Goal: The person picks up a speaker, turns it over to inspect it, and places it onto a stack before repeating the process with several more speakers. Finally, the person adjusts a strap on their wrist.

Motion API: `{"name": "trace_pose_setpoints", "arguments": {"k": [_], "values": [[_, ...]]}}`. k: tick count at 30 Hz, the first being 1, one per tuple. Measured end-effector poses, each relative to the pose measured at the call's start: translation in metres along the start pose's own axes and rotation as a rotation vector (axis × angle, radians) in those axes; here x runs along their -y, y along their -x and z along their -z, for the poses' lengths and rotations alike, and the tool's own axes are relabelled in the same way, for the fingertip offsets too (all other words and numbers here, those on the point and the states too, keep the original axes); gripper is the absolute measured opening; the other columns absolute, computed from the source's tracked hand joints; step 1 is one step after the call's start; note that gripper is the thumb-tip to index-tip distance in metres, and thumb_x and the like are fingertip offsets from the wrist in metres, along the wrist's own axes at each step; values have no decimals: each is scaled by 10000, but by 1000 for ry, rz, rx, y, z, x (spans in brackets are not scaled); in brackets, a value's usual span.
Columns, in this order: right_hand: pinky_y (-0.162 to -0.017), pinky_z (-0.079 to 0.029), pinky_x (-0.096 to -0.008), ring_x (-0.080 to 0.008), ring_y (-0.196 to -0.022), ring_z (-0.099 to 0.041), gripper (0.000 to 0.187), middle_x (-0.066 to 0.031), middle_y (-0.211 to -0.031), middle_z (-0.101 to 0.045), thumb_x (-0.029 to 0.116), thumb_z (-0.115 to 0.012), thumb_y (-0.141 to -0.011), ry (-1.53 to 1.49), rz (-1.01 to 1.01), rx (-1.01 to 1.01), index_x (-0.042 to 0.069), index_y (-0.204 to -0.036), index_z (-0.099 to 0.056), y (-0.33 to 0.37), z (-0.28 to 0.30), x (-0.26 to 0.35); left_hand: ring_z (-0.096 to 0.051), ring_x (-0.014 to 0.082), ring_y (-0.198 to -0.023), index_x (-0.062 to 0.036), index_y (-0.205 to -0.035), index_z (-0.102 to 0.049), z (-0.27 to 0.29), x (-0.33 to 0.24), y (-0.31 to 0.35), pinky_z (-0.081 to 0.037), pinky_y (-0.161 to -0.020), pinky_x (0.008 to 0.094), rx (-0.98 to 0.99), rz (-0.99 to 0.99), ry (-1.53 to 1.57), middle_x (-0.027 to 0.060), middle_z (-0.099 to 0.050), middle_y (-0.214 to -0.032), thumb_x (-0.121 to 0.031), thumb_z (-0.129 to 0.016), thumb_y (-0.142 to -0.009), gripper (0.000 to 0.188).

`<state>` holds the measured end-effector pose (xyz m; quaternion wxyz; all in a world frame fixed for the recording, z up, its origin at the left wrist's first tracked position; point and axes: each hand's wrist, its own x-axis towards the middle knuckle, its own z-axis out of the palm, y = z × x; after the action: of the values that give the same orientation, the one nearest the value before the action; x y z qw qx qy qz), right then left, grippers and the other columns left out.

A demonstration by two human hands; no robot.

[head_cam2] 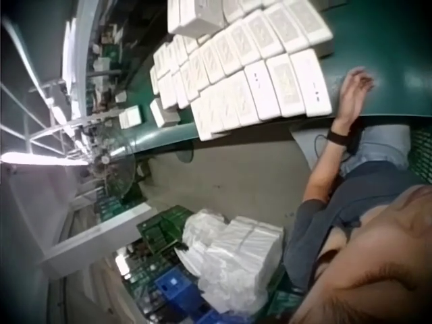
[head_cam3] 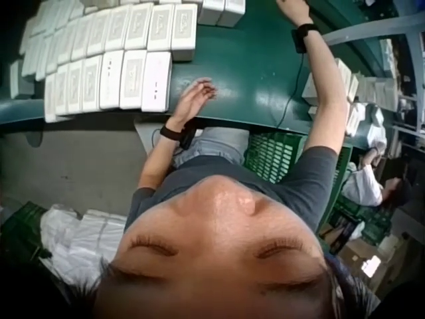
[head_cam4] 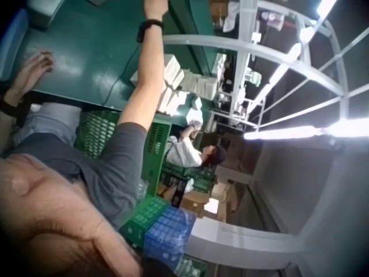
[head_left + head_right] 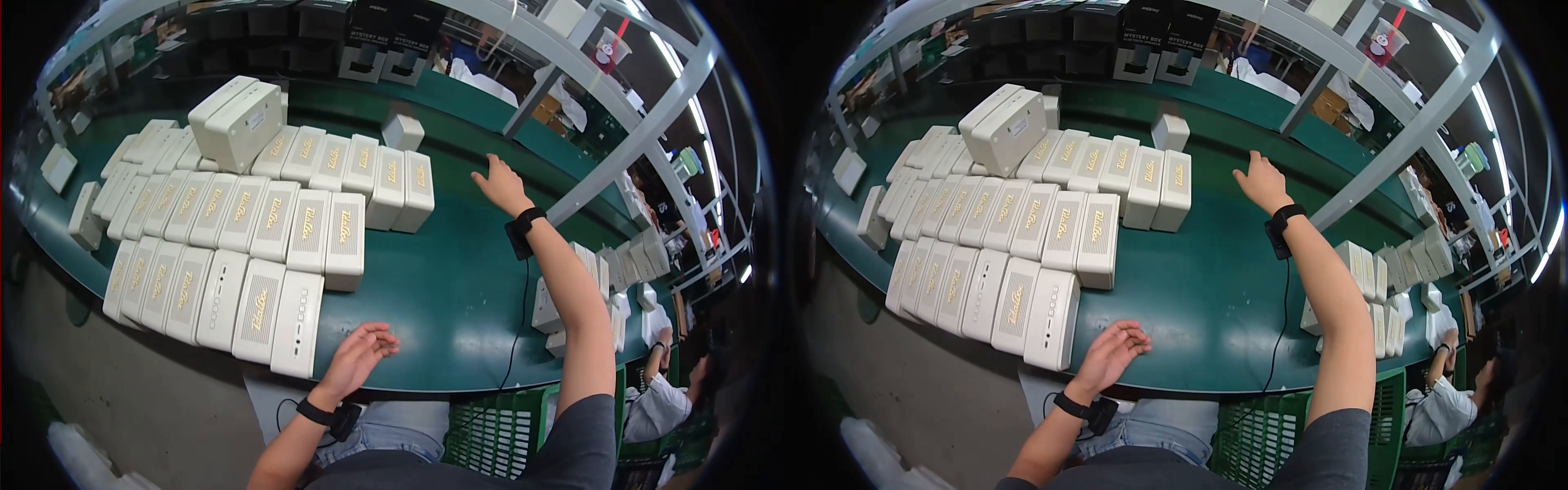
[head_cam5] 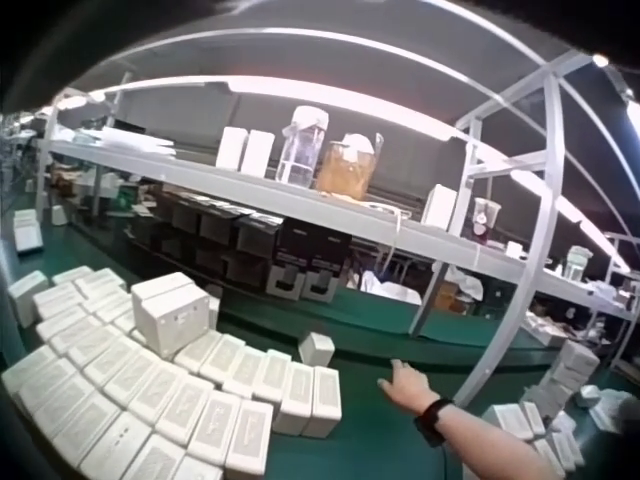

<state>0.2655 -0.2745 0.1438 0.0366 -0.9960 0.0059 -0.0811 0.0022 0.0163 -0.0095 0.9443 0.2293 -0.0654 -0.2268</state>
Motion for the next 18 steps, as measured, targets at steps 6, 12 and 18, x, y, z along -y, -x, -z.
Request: {"name": "trace_pose_setpoints", "arguments": {"k": [6, 12, 18], "values": [[-953, -409, -403, -387, -1143, -486, 806, -280, -1249, -468, 492, -602, -795, -78, 98, 1, -21, -1345, -312, -55, -30, 1, -531, 246, -1045, 13, -1158, -450, -5, -6, -3, -402, -951, 396, 2, 95, -11, 128, -551, -1032, -150, -409, -954, 265], [-996, -369, -390, -389, -1184, -453, 940, -316, -1275, -430, 587, -603, -750, -215, 147, 101, -93, -1321, -295, -107, -71, 29, -529, 248, -1053, 15, -1164, -449, -4, -7, -7, -400, -952, 401, -29, 159, 25, 132, -544, -1041, -154, -393, -963, 269], [-925, -426, -363, -382, -1117, -517, 934, -326, -1199, -492, 584, -624, -716, -395, 106, 180, -138, -1252, -372, -148, -82, 75, -526, 250, -1064, 17, -1170, -447, -5, -12, -9, -398, -955, 404, -57, 197, 63, 134, -542, -1046, -150, -378, -970, 270]]}}
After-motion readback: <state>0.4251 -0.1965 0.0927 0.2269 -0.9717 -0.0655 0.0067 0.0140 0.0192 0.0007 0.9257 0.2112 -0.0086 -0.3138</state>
